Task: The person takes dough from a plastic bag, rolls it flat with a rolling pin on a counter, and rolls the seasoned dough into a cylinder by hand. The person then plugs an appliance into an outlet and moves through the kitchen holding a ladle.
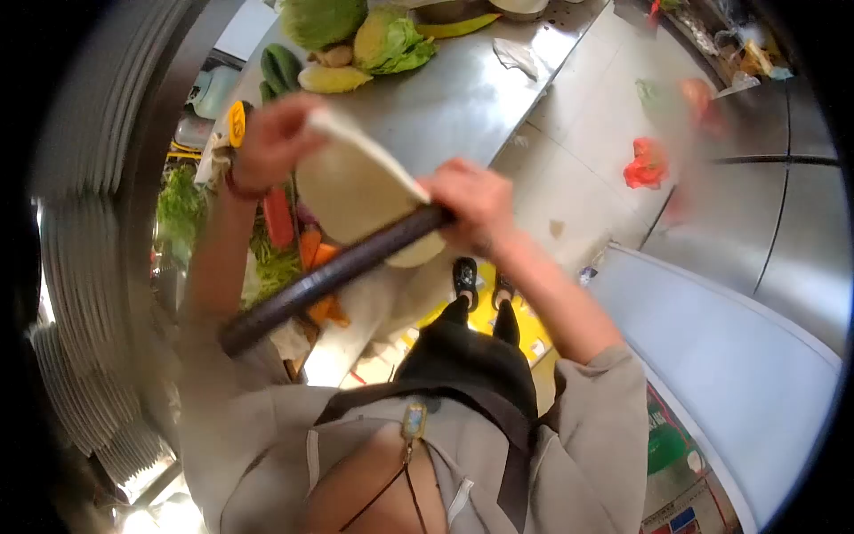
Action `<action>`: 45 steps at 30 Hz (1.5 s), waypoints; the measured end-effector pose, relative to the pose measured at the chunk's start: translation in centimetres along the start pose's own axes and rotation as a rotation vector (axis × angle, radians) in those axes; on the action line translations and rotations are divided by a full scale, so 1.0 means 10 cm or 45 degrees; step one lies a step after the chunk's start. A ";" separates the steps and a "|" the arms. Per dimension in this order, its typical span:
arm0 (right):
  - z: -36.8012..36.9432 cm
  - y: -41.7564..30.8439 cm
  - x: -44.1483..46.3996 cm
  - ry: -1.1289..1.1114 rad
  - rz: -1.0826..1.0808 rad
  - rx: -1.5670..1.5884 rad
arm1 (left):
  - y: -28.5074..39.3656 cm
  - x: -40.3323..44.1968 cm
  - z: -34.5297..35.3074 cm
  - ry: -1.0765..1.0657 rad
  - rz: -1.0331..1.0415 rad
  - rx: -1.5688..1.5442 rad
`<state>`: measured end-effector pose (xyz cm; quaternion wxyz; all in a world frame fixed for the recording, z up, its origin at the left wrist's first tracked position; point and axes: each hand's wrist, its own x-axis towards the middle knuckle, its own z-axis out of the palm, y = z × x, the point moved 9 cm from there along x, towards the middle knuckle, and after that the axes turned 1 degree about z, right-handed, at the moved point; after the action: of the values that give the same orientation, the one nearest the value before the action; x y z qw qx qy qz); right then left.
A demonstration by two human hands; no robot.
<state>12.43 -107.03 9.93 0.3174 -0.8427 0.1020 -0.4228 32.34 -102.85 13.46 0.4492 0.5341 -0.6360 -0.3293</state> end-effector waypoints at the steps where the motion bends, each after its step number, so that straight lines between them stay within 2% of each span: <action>1: -0.13 -0.12 0.19 0.041 -0.040 -0.018 | 0.17 0.17 -0.15 -0.002 0.031 0.127; 3: -0.42 -0.34 0.59 0.120 -0.145 -0.099 | 0.41 0.41 -0.45 0.102 -0.045 0.055; 5: -0.61 -0.52 0.90 0.144 -0.143 -0.268 | 0.78 0.60 -0.70 0.173 0.374 -0.183; 7: -0.69 -0.80 1.06 0.149 -0.198 -0.281 | 0.83 0.48 -0.88 0.158 0.404 0.037; 8: -0.66 -0.83 1.04 0.138 -0.163 -0.292 | 0.68 0.28 -1.07 0.158 0.373 0.134; 9: -0.59 -0.82 0.97 0.063 -0.098 -0.398 | 0.86 0.23 -1.01 0.151 0.345 0.230; 10: -0.49 -0.78 0.83 0.032 -0.107 -0.386 | 1.10 0.08 -0.60 -0.170 0.486 0.321; 11: -0.36 -0.69 0.65 0.001 -0.111 -0.371 | 0.83 -0.16 -0.55 -0.117 0.270 0.198; 12: -0.19 -0.60 0.44 -0.108 -0.048 -0.373 | 0.77 -0.36 -0.36 -0.220 0.388 0.169; 13: 0.01 -0.51 0.16 -0.221 0.016 -0.369 | 0.54 -0.59 -0.11 -0.397 0.342 0.152; 14: 0.23 -0.40 -0.14 -0.287 0.088 -0.358 | 0.39 -0.81 0.10 -0.389 0.249 0.419; 15: 0.46 -0.27 -0.45 -0.355 0.167 -0.341 | 0.01 -1.06 0.31 -0.437 -0.139 0.277; 18: 1.06 0.06 -1.53 -0.955 0.271 -0.262 | -1.10 -2.04 0.78 -0.574 -0.429 0.486; 21: 1.14 0.06 -1.93 -1.179 0.380 -0.206 | -1.10 -2.38 0.59 -0.313 -0.791 0.399; 22: 1.04 -0.02 -1.87 -1.047 0.286 -0.198 | -0.86 -2.28 0.45 -0.067 -0.694 0.376; 25: 0.83 -0.01 -1.66 -0.879 0.278 -0.189 | -0.60 -2.10 0.48 0.270 -0.591 0.249; 27: 0.81 0.11 -1.49 -0.786 0.251 -0.310 | -0.80 -2.03 0.82 0.340 -0.605 0.705; 29: 1.01 0.41 -1.52 -0.916 0.365 -0.367 | -1.20 -2.07 1.14 0.369 -0.697 1.073; 31: 1.20 0.48 -1.37 -0.754 0.203 -0.471 | -1.67 -2.15 1.31 0.358 -0.883 1.346; 32: 1.29 0.50 -1.32 -0.683 0.129 -0.520 | -1.78 -2.14 1.32 0.387 -0.926 1.383; 35: 1.58 0.97 -1.21 -0.721 0.272 -0.688 | -1.87 -1.72 1.05 0.317 -0.956 1.412; 36: 1.62 1.11 -1.10 -0.703 0.246 -0.733 | -1.95 -1.60 0.94 0.308 -0.988 1.364; 38: 1.65 1.28 -0.86 -0.751 0.245 -0.869 | -2.03 -1.41 0.71 0.417 -0.948 1.360; 39: 1.61 1.31 -0.79 -0.614 0.263 -0.889 | -1.98 -1.40 0.68 0.475 -0.927 1.350; 40: 1.59 1.31 -0.84 -0.615 0.362 -0.906 | -2.01 -1.46 0.63 0.513 -1.086 1.277; 43: 1.46 1.04 -1.27 -0.656 0.522 -0.822 | -1.91 -1.85 1.03 0.507 -0.901 1.400; 44: 1.47 0.96 -1.57 -0.697 0.565 -0.808 | -1.85 -1.99 1.18 0.417 -0.882 1.403; 45: 1.41 0.76 -1.71 -0.695 0.527 -0.778 | -1.76 -2.12 1.28 0.393 -0.870 1.387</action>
<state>13.50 -99.11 -12.13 0.1473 -0.9400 0.3010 -0.0637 27.79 -86.67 -11.91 0.0711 0.8977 -0.4348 -0.0042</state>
